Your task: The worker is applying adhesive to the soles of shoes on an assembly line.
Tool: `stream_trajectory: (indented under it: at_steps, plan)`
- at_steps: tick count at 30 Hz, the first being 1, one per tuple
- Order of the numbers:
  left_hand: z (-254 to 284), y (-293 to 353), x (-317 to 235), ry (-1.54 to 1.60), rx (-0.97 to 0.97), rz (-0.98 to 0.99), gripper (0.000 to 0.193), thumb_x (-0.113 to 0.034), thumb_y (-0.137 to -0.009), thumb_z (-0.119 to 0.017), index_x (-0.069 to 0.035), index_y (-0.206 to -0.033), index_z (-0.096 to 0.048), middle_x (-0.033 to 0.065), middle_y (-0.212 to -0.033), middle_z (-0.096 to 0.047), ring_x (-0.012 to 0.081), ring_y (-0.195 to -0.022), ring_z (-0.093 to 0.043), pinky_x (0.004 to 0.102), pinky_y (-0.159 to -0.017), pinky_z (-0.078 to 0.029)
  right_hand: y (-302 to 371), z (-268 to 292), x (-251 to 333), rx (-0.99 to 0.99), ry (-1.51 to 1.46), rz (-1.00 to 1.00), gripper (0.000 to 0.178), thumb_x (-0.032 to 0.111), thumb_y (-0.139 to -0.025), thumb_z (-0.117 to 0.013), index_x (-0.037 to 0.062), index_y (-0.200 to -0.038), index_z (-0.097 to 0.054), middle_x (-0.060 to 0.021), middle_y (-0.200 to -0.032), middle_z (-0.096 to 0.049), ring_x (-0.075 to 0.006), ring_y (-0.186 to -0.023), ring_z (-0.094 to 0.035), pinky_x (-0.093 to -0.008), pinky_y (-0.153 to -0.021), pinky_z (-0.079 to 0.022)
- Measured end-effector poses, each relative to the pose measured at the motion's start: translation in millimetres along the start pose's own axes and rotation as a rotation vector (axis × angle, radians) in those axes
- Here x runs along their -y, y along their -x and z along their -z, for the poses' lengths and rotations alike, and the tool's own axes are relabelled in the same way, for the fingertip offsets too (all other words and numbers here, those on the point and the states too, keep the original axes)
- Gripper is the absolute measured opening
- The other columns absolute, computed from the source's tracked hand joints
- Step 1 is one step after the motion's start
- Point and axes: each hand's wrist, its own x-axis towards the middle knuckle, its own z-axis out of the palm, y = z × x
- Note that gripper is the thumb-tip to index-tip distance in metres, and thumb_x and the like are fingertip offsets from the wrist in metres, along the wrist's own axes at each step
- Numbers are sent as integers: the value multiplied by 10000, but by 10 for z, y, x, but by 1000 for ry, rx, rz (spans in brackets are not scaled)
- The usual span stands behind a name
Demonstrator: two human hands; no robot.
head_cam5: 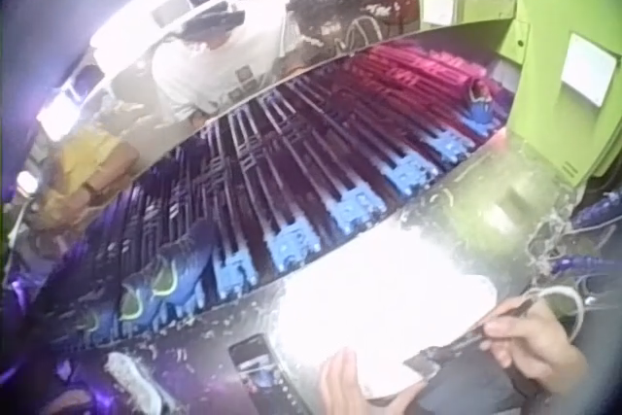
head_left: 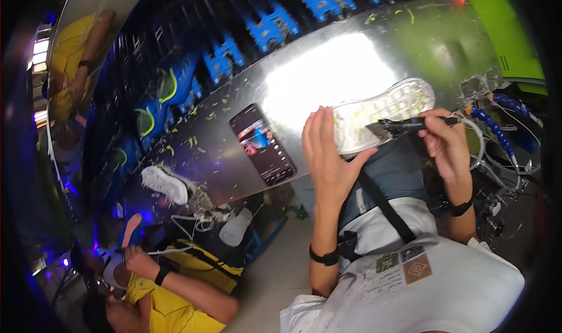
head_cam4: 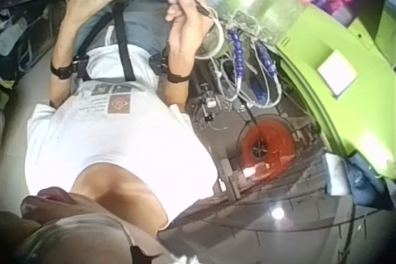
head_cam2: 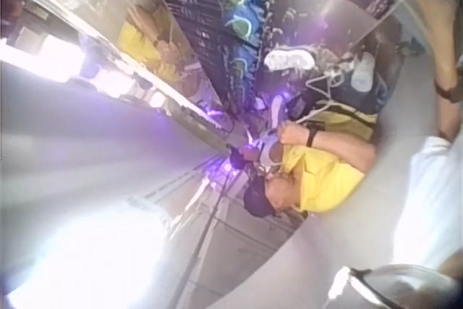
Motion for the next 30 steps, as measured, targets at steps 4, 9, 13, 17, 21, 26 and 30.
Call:
stream_trajectory:
  at_steps: [4,9,13,17,21,26,30]
  plan:
    - [-41,35,82,19,-12,-6,1114,-330,-547,-922,-24,-1451,-347,179,-1441,-436,384,-1340,-361,490,-1101,-311,-30,-168,-120,-51,-35,-59,201,144,-876,-704,-49,-889,-647,-111,-632,-643,-99,-406,-545,-202,-339,-397]
    - [-37,23,62,-3,-49,-35,1092,-346,-553,-919,-13,-1436,-369,188,-1419,-455,395,-1320,-384,491,-1089,-330,-46,-307,-256,-244,48,67,235,165,-849,-745,-28,-794,-624,-105,-578,-608,-121,-367,-524,-218,-316,-377]
    - [-37,29,33,-32,-55,-9,1029,-336,-577,-908,-5,-1406,-396,195,-1395,-483,404,-1290,-424,489,-1067,-367,-80,-247,-222,-218,70,94,279,139,-836,-747,-39,-679,-601,-140,-574,-611,-140,-349,-520,-239,-304,-373]
    - [-27,20,-4,-8,-71,-3,1021,-327,-575,-909,-9,-1402,-403,189,-1395,-487,402,-1286,-429,489,-1065,-372,-118,-124,-144,-239,126,194,281,126,-838,-743,-42,-663,-600,-151,-565,-607,-139,-351,-525,-242,-303,-375]
    - [-17,10,-3,-6,-67,1,1015,-323,-567,-912,-8,-1394,-414,184,-1393,-489,403,-1286,-432,489,-1066,-373,-170,-31,-156,-145,137,259,264,104,-840,-744,-35,-666,-603,-145,-559,-605,-140,-348,-525,-242,-304,-373]
    - [1,26,26,-5,-54,21,1042,-353,-540,-924,-14,-1391,-429,174,-1393,-493,383,-1309,-410,470,-1073,-367,-260,97,-95,-165,204,296,247,109,-838,-749,-20,-685,-604,-136,-559,-608,-139,-332,-511,-246,-294,-359]
    - [-1,34,49,28,-59,26,1033,-346,-546,-923,-26,-1395,-428,170,-1402,-485,381,-1315,-405,470,-1073,-371,-332,330,167,-198,295,351,230,123,-853,-728,-13,-712,-607,-126,-574,-613,-129,-343,-509,-237,-300,-357]
